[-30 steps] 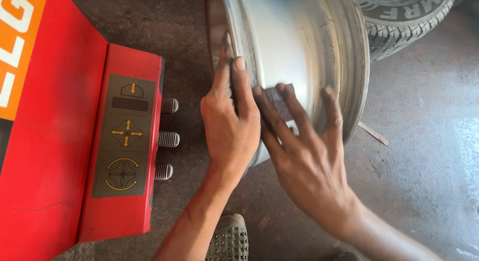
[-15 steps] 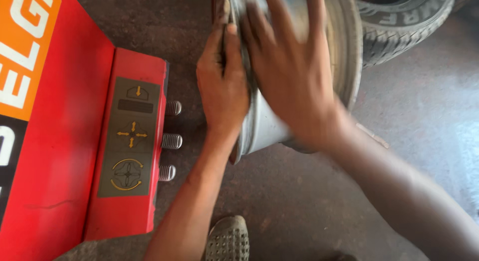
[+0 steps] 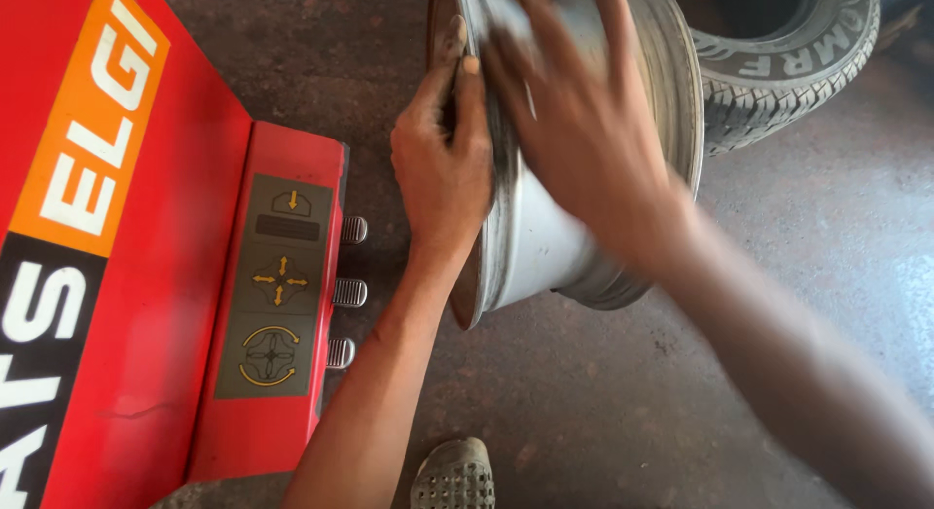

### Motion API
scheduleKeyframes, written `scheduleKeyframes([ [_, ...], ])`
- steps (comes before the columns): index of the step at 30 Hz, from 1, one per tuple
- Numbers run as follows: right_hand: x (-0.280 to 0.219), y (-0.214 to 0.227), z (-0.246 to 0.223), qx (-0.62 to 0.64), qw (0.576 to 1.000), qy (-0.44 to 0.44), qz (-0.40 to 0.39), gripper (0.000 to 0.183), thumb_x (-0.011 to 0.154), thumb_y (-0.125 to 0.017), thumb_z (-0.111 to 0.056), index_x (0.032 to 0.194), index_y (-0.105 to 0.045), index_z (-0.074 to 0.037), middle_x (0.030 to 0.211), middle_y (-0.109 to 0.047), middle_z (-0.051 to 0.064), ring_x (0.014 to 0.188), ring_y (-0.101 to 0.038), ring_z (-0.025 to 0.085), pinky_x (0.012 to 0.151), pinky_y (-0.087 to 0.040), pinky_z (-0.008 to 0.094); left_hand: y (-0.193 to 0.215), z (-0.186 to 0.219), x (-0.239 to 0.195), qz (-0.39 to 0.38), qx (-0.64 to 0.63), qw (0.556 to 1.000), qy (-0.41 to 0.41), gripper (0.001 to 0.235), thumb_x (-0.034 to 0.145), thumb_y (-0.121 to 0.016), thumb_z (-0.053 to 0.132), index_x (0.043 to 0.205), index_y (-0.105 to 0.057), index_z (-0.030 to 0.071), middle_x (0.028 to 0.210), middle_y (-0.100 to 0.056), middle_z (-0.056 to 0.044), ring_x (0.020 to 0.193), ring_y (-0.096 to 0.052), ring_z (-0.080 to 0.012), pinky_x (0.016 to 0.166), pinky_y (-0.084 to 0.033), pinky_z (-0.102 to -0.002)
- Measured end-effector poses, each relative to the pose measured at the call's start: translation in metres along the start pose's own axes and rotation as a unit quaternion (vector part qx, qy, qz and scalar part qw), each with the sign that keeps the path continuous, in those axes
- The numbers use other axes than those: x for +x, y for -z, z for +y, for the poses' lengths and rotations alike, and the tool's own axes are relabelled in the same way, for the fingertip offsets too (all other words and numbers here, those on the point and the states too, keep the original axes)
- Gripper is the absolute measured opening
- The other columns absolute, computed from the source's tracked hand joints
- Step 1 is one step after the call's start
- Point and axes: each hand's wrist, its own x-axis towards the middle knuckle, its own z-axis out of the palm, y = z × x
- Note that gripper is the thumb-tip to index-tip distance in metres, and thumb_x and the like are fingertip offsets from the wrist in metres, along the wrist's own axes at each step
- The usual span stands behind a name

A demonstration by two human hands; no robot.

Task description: The person scrubs the surface of a metal wheel rim using a small abrasive pad. They rotate the rim by hand to access different sections while applying pressure with the pad to remove dirt and grime.

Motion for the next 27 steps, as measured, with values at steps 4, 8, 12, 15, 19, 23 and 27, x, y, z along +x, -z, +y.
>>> scheduleKeyframes([
  [4,-0.042,0.034,-0.041,0.208,0.977,-0.051,-0.017,0.077,0.077,-0.062,0.006,0.152,-0.055,-0.012,0.162,-0.05,0.007,0.155,-0.03,0.03,0.119,-0.002,0.064,-0.006,-0.023,-0.001,0.018,-0.069,0.995,-0.065,0.04,0.111,-0.055,0.025,0.138,-0.064,-0.003,0.135,-0.07,-0.022,0.13,-0.068,-0.0298,0.111,-0.052,-0.036],
  [8,-0.003,0.0,-0.012,0.248,0.966,-0.06,0.04,0.076,0.085,-0.061,0.006,0.159,-0.05,-0.005,0.162,-0.047,0.01,0.156,-0.028,0.038,0.12,0.0,0.066,-0.012,-0.031,0.003,0.015,-0.078,0.994,-0.073,0.038,0.113,-0.056,0.026,0.138,-0.065,-0.002,0.137,-0.07,-0.022,0.133,-0.068,-0.0296,0.116,-0.052,-0.037],
  [12,-0.011,0.001,-0.017,0.137,0.989,-0.052,0.006,0.074,0.088,-0.065,-0.006,0.161,-0.05,-0.009,0.164,-0.049,0.009,0.158,-0.03,0.035,0.121,0.002,0.068,-0.01,-0.028,0.01,0.031,-0.024,0.995,-0.088,0.036,0.11,-0.057,0.024,0.134,-0.068,0.0,0.128,-0.074,-0.021,0.122,-0.073,-0.0291,0.108,-0.055,-0.038],
  [15,-0.043,0.01,-0.044,0.112,0.991,-0.062,-0.022,0.064,0.095,-0.067,-0.014,0.157,-0.053,-0.018,0.167,-0.049,0.003,0.16,-0.031,0.03,0.123,-0.001,0.068,-0.011,-0.03,0.006,0.036,-0.023,0.994,-0.099,0.035,0.11,-0.058,0.022,0.135,-0.067,-0.001,0.128,-0.072,-0.021,0.12,-0.073,-0.0298,0.105,-0.056,-0.038],
  [19,-0.009,-0.029,-0.014,0.031,0.997,-0.047,0.061,0.045,0.109,-0.066,-0.018,0.154,-0.056,-0.015,0.159,-0.05,0.004,0.153,-0.031,0.028,0.125,-0.002,0.067,-0.008,-0.029,0.004,0.036,-0.003,0.995,-0.098,0.032,0.109,-0.058,0.021,0.132,-0.068,0.0,0.123,-0.072,-0.02,0.113,-0.075,-0.0298,0.097,-0.059,-0.037],
  [23,0.012,-0.007,-0.007,-0.116,0.992,-0.025,0.031,0.044,0.1,-0.068,-0.031,0.143,-0.063,-0.024,0.154,-0.058,-0.005,0.15,-0.035,0.019,0.128,-0.003,0.062,-0.006,-0.026,0.014,0.059,0.053,0.986,-0.148,0.029,0.109,-0.062,0.019,0.128,-0.072,0.001,0.117,-0.074,-0.019,0.109,-0.075,-0.0321,0.097,-0.058,-0.039],
  [27,-0.012,0.036,-0.021,-0.081,0.997,0.001,0.003,0.048,0.092,-0.068,-0.034,0.139,-0.068,-0.023,0.154,-0.06,-0.005,0.15,-0.035,0.019,0.119,-0.013,0.058,-0.013,-0.031,0.012,0.061,0.004,0.993,-0.103,0.028,0.109,-0.06,0.019,0.127,-0.071,0.0,0.118,-0.074,-0.019,0.111,-0.076,-0.0305,0.096,-0.059,-0.038],
])
